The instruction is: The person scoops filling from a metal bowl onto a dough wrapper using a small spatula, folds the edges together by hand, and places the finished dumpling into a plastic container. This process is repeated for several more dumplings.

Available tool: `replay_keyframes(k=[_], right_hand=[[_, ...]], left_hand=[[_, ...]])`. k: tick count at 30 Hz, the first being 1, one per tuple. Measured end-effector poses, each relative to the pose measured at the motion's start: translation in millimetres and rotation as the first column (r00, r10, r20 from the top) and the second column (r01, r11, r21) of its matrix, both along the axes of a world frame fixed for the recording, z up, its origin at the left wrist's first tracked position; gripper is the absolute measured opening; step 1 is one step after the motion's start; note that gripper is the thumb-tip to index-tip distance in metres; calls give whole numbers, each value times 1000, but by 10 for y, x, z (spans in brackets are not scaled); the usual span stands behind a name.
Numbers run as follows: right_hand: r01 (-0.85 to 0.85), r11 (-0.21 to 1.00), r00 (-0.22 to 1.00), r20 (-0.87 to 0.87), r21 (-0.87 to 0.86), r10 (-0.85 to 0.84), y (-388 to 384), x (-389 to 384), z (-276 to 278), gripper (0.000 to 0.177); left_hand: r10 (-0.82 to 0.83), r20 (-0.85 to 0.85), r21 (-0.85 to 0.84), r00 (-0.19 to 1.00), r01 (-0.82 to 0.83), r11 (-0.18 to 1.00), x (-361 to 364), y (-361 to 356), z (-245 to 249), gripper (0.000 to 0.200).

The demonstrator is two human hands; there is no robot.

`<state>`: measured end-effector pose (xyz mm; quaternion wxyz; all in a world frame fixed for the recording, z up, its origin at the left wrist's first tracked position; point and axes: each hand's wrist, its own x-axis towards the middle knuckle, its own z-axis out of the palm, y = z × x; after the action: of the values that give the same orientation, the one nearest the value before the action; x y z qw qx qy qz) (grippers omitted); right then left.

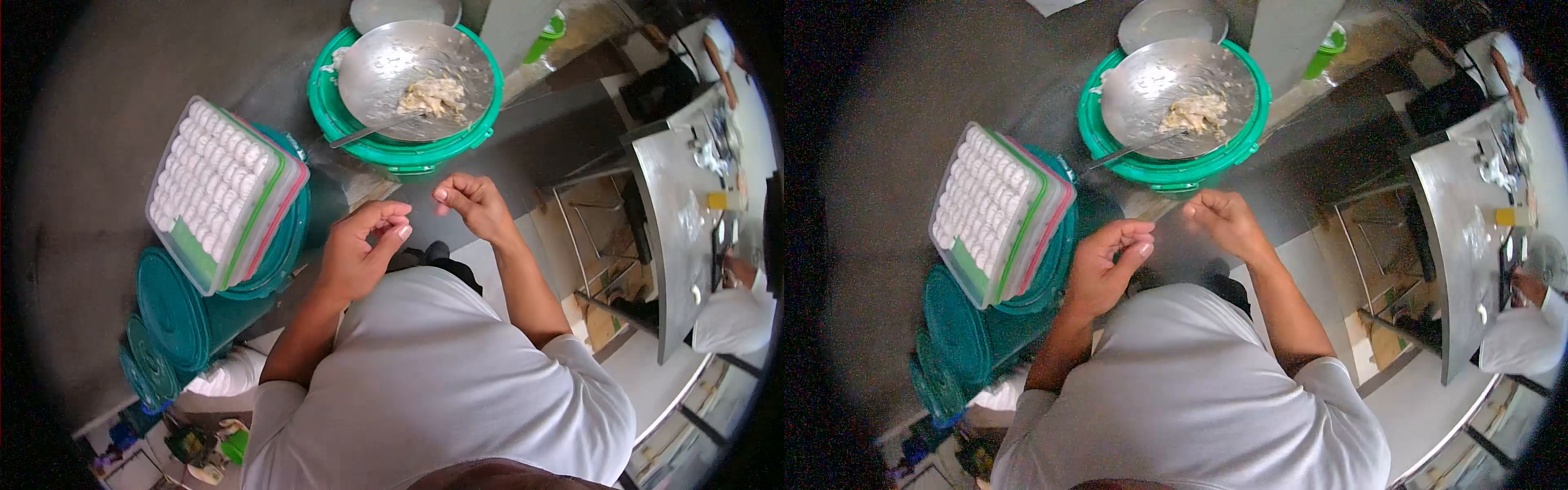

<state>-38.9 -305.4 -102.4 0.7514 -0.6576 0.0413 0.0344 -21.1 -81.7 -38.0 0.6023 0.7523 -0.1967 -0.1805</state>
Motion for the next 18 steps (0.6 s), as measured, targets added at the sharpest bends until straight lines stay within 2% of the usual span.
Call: replay_keyframes(k=[1,3,7,9,10,12,13,15,16,18], right_hand=[[-20,1000,1000,-3,7,20,-59,24,-16,28],[-100,983,986,-146,-157,76,-170,62,-37,26],[-92,991,989,-122,-99,79,-307,80,-117,27],[66,998,997,44,-1,-65,-250,70,-117,23],[113,993,993,49,-17,-112,-284,49,-108,23],[54,986,995,93,-161,-39,-386,9,-71,21],[127,976,989,102,-179,-110,-405,-44,-19,21],[10,996,992,-126,-88,-21,-393,-181,117,18],[80,990,989,-114,-114,-93,-373,-243,107,18],[23,994,994,107,105,-34,-284,-329,-8,24]], left_hand=[[32,31,-1,999,-31,1000,-7,-25,0,23],[53,8,0,999,-53,999,-28,-70,-43,23],[31,4,17,1000,-31,999,-20,-180,-37,24],[13,22,3,1000,-13,1000,-16,-213,-56,25],[9,38,-10,999,-9,1000,-9,-245,-62,25],[-70,41,-3,997,70,998,29,-278,-12,25],[-80,25,-9,996,80,997,64,-287,-15,24],[-169,20,-38,985,169,985,130,-317,-25,24],[-194,-23,-96,981,191,977,163,-333,-50,25],[-260,-59,-169,964,247,954,198,-441,-28,26]])
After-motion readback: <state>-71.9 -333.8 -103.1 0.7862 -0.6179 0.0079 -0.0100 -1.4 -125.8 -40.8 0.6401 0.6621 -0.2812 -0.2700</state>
